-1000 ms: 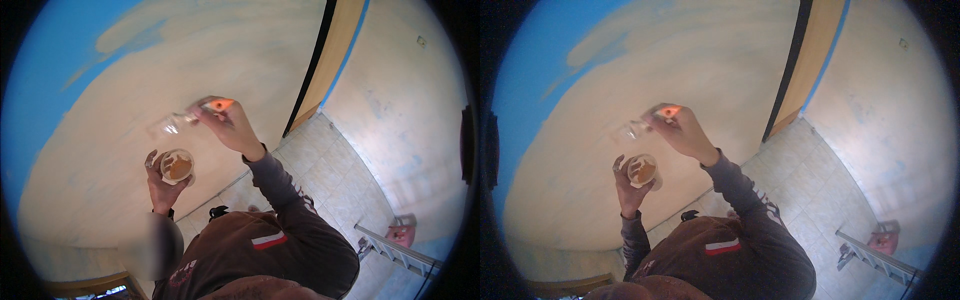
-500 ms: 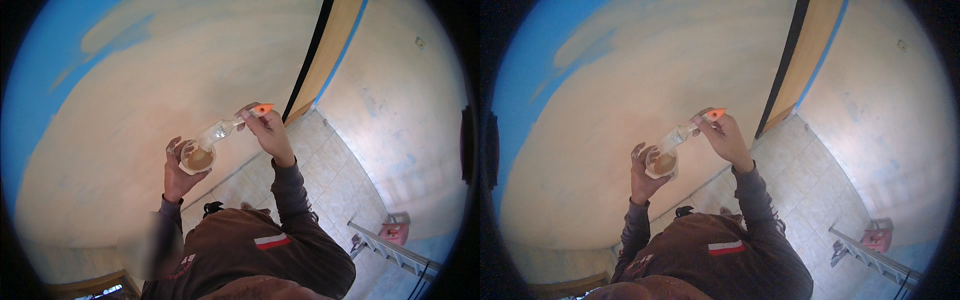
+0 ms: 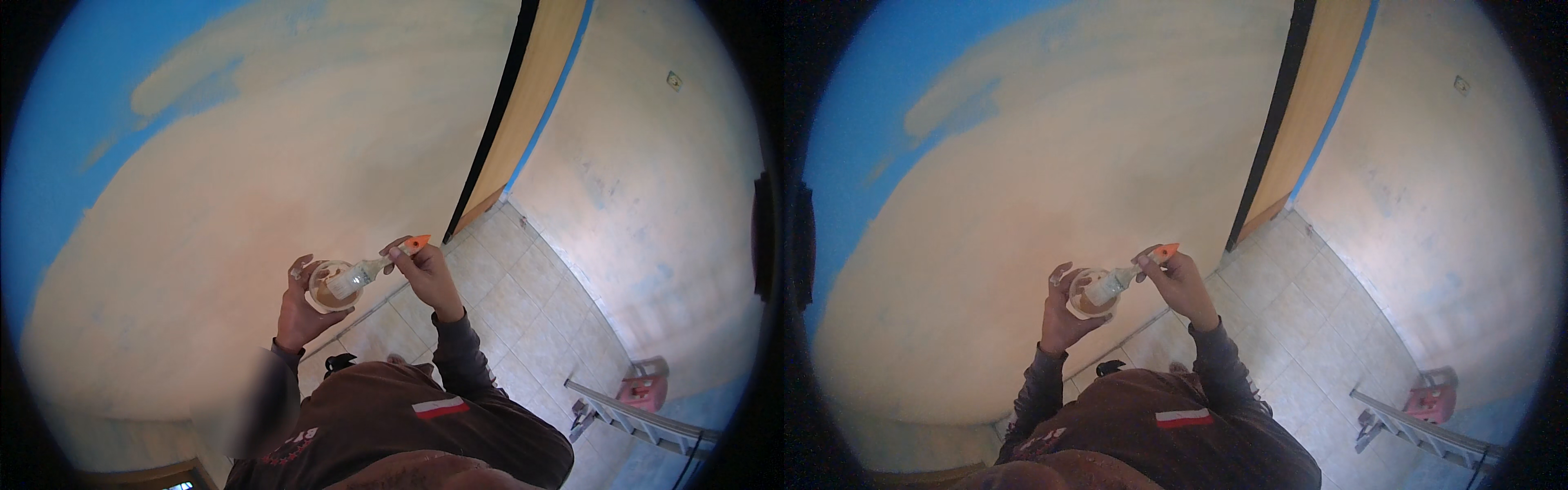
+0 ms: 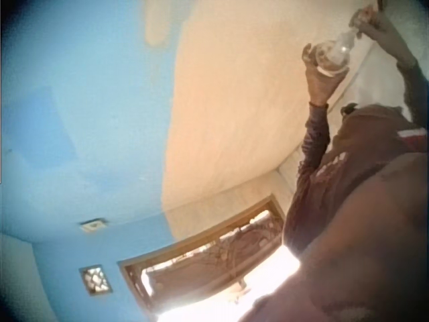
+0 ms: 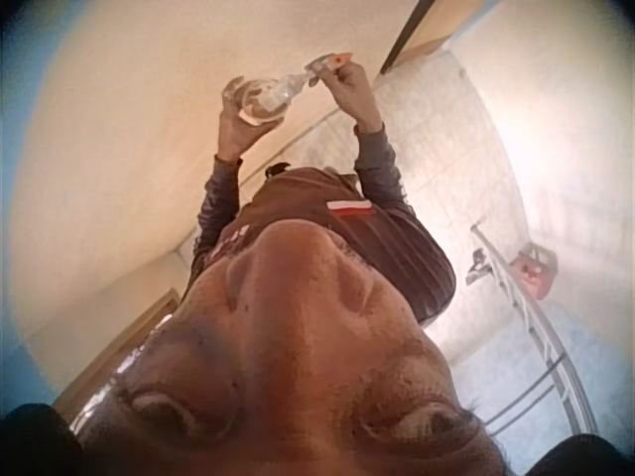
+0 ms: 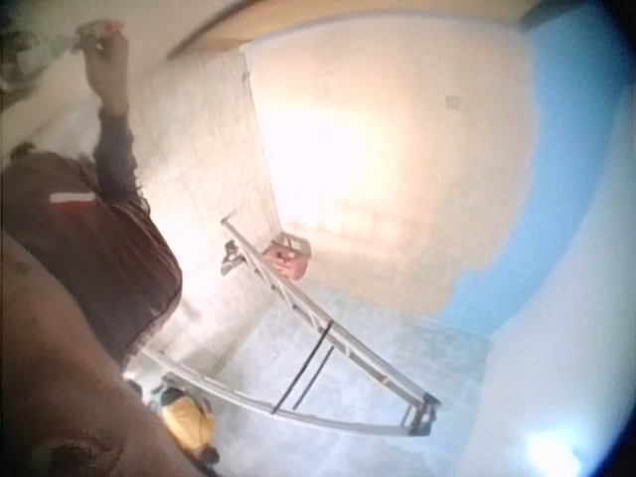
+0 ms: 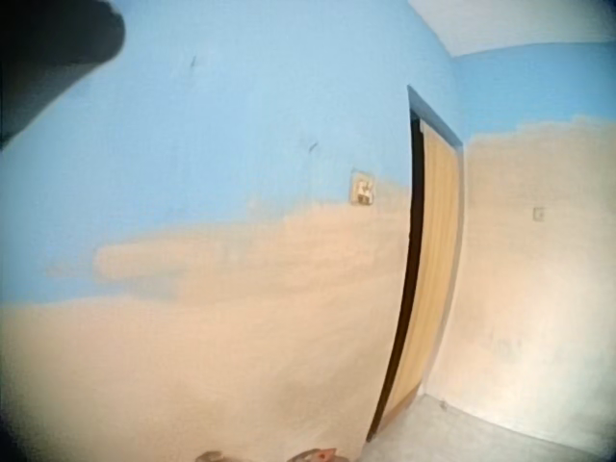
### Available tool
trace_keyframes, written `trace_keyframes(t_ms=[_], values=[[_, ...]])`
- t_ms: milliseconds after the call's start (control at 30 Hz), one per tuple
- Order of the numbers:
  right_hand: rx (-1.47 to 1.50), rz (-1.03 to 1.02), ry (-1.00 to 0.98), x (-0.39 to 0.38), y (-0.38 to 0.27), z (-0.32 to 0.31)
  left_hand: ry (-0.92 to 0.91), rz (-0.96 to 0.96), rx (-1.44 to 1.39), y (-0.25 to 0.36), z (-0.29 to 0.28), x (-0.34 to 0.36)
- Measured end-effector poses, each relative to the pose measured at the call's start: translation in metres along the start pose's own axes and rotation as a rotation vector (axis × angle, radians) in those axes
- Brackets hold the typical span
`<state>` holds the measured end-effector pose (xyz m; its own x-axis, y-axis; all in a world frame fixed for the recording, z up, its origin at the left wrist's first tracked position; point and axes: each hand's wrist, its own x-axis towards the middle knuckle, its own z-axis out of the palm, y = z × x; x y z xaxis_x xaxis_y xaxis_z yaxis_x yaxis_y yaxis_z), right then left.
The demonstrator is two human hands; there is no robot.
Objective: The person paints the ceiling with a small brush, repeatedly dipping it into a container of beige paint held in the other hand. They apply the paint in short strokes along the edge where the ceiling meets the wall, gradually covering the blue surface.
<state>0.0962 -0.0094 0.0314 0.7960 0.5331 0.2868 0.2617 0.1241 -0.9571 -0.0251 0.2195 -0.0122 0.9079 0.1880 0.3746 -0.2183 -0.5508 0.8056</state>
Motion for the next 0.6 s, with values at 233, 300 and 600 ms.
trace_keyframes(t_ms=[233,300,600], values=[[-0.006,-0.040,0.008,-0.004,-0.001,0.003,-0.039,-0.007,-0.044,0.002,-0.008,0.001],[-0.029,-0.020,0.016,-0.004,0.002,0.003,-0.042,0.028,0.031,-0.007,-0.007,0.003],[-0.023,-0.034,0.034,-0.011,0.023,0.008,-0.058,0.102,0.088,-0.021,-0.005,0.003]])
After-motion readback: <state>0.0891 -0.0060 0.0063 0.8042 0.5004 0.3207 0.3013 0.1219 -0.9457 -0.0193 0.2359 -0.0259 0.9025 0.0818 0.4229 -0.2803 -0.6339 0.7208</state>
